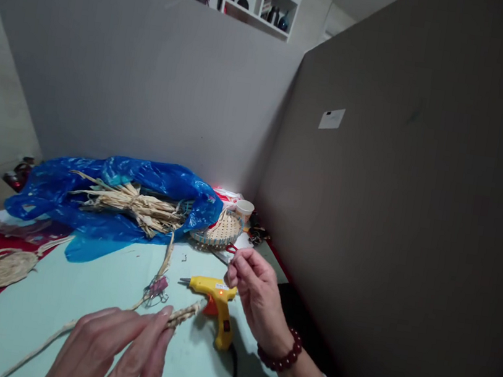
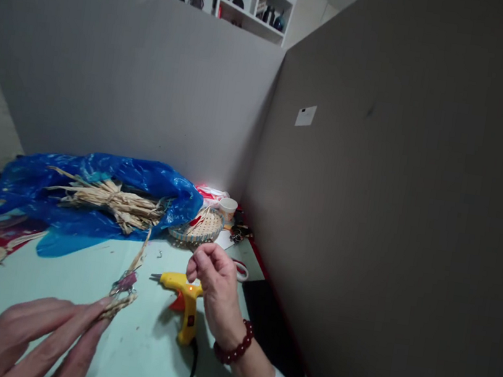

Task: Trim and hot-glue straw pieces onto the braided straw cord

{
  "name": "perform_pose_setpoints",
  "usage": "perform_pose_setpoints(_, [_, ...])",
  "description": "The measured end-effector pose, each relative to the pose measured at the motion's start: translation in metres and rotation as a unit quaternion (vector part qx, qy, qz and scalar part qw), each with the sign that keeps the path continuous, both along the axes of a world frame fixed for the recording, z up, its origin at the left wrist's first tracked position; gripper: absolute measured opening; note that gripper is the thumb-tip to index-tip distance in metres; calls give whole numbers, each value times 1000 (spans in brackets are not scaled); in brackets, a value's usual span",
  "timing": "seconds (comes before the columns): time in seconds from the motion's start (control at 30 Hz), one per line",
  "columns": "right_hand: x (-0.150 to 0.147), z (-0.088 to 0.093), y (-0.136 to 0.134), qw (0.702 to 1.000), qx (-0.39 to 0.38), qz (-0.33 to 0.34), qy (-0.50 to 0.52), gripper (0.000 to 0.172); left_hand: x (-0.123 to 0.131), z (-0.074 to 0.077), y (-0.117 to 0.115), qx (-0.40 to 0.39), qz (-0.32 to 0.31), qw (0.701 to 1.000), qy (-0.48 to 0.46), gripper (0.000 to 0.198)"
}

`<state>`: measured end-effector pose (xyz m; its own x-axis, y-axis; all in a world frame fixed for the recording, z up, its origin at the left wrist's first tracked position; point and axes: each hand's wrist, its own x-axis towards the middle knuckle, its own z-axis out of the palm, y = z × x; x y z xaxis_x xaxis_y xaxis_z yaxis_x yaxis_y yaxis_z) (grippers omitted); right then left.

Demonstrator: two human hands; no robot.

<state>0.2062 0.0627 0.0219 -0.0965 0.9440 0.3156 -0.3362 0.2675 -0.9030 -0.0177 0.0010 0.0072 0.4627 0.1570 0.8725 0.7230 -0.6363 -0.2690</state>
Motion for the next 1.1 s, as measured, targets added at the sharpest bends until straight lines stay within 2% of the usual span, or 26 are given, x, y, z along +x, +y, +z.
perform_pose_setpoints(0.13, [-9, -3, -12, 996, -2, 53, -67, 37, 22, 8, -8, -70, -14, 984, -162, 33])
perform_pose_setpoints(0.2, [-12, 5, -21, 991, 14, 65, -113, 40, 31, 9, -12, -141, 6, 957, -252, 22])
perform_pose_setpoints(0.27, [-13, 14, -26, 986, 37, 60, -153, 44, 36, 10, -13, -235, 14, 911, -338, 11])
perform_pose_setpoints(0.3, [-13, 18, -26, 983, 47, 55, -167, 45, 37, 10, -12, -287, 2, 878, -382, 7])
perform_pose_setpoints(0.37, [-14, 25, -23, 981, 57, 48, -181, 43, 36, 13, -10, -392, -45, 790, -469, 9])
perform_pose_setpoints(0.47, [-17, 29, -12, 979, 65, 67, -182, 32, 35, 20, -6, -502, -139, 622, -585, 14])
perform_pose_setpoints(0.5, [-19, 30, -10, 978, 71, 82, -180, 29, 35, 22, -4, -520, -161, 577, -610, 17])
perform_pose_setpoints(0.53, [-20, 31, -7, 975, 80, 97, -180, 26, 34, 24, -2, -529, -176, 544, -627, 19])
perform_pose_setpoints(0.57, [-22, 31, -6, 972, 94, 109, -186, 24, 34, 25, -1, -535, -183, 523, -638, 20])
perform_pose_setpoints(0.67, [-26, 35, -6, 957, 146, 118, -223, 23, 35, 23, 2, -547, -181, 508, -640, 24])
perform_pose_setpoints(0.73, [-27, 38, -8, 949, 158, 117, -245, 24, 35, 21, 3, -549, -174, 514, -635, 25])
perform_pose_setpoints(0.83, [-28, 41, -9, 940, 147, 92, -293, 18, 36, 18, 2, -537, -151, 552, -620, 23])
perform_pose_setpoints(0.9, [-29, 40, -9, 920, 189, 45, -340, 12, 37, 17, 1, -530, -131, 582, -603, 20])
perform_pose_setpoints(1.0, [-31, 33, -10, 887, 269, -11, -376, 20, 39, 16, 0, -523, -104, 620, -576, 18])
perform_pose_setpoints(1.1, [-33, 28, -12, 883, 272, -40, -381, 22, 40, 12, 0, -522, -87, 640, -558, 18])
